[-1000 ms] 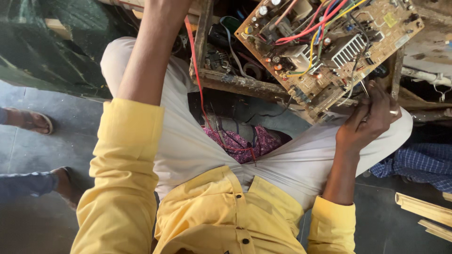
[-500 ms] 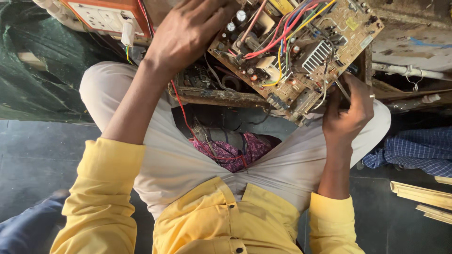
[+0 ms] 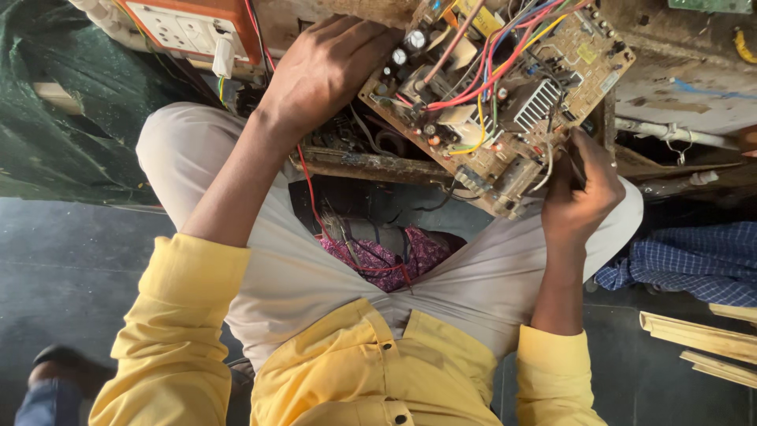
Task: The person sits on the floor with an amplifier chassis on their lap, unscrews and adjusts components on the circuit board using a screwdriver, repositions wires and parts, and near the end solders a large green circuit board with a soldering iron.
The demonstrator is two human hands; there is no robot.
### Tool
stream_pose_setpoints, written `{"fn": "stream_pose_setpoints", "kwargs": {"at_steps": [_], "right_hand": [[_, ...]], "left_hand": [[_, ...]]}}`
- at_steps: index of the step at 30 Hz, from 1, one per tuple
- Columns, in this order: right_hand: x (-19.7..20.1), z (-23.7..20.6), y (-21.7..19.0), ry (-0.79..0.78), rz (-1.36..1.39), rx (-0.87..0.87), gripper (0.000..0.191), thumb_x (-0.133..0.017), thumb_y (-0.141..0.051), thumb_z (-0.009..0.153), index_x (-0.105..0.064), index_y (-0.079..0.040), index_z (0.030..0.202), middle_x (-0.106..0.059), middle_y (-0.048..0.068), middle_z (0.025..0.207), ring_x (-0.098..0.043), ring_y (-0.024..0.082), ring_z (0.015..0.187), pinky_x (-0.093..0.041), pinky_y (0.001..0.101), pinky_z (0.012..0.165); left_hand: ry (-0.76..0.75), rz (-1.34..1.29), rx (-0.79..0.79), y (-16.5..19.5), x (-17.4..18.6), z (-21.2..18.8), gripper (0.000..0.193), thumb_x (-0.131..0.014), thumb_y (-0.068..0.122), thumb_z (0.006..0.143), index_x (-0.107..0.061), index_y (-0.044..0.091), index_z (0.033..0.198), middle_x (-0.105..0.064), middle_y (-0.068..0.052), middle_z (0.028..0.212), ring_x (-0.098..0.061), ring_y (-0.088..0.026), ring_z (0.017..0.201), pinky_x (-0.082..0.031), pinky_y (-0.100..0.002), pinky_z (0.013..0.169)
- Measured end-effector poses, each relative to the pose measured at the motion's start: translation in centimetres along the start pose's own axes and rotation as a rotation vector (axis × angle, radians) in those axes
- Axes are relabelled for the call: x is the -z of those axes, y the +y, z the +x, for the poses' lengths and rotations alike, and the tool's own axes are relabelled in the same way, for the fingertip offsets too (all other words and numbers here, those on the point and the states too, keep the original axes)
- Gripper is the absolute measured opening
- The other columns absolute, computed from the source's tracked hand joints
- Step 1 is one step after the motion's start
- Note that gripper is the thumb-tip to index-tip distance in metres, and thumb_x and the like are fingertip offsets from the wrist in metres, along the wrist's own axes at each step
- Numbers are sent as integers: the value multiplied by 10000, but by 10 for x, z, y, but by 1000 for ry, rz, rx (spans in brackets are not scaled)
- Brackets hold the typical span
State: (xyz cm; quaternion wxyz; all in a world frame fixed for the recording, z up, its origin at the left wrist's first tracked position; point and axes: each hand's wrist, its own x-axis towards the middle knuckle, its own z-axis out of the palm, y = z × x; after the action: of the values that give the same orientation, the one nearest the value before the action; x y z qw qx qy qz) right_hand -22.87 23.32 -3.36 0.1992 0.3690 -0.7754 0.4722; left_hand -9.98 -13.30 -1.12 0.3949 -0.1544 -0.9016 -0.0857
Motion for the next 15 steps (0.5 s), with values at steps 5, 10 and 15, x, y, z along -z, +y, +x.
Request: {"fn": "stream_pose_setpoints", "kwargs": {"at_steps": [5,10,15], "right_hand": [[11,12,-13,65,-108,241,278,-706,-50,1032,-686,57,1288,-716,240,1235,-728,375,1139,-569,423,1024],[28,21,-14,101,-155,305,360,-660,-301,1059,-705,22,1210,-726,194,1154,-730,350,1067,-569,395,959],[40,20,12,156,-521,618,378,-766,-253,1107,-603,4,1330,-707,190,1306,-716,390,1166,-573,512,1057]], "left_hand": [[-37,30,-28,10,12,2,326,-680,68,965,-679,10,1285,-702,-100,1172,-695,-278,1091,-570,-380,972],[-78,82,-70,23,34,6,318,-675,91,925,-692,12,1233,-703,-91,1102,-699,-271,1023,-570,-376,902],[-69,148,-108,36,61,15,274,-677,106,862,-698,40,1127,-668,-72,980,-692,-257,925,-576,-367,795]]}}
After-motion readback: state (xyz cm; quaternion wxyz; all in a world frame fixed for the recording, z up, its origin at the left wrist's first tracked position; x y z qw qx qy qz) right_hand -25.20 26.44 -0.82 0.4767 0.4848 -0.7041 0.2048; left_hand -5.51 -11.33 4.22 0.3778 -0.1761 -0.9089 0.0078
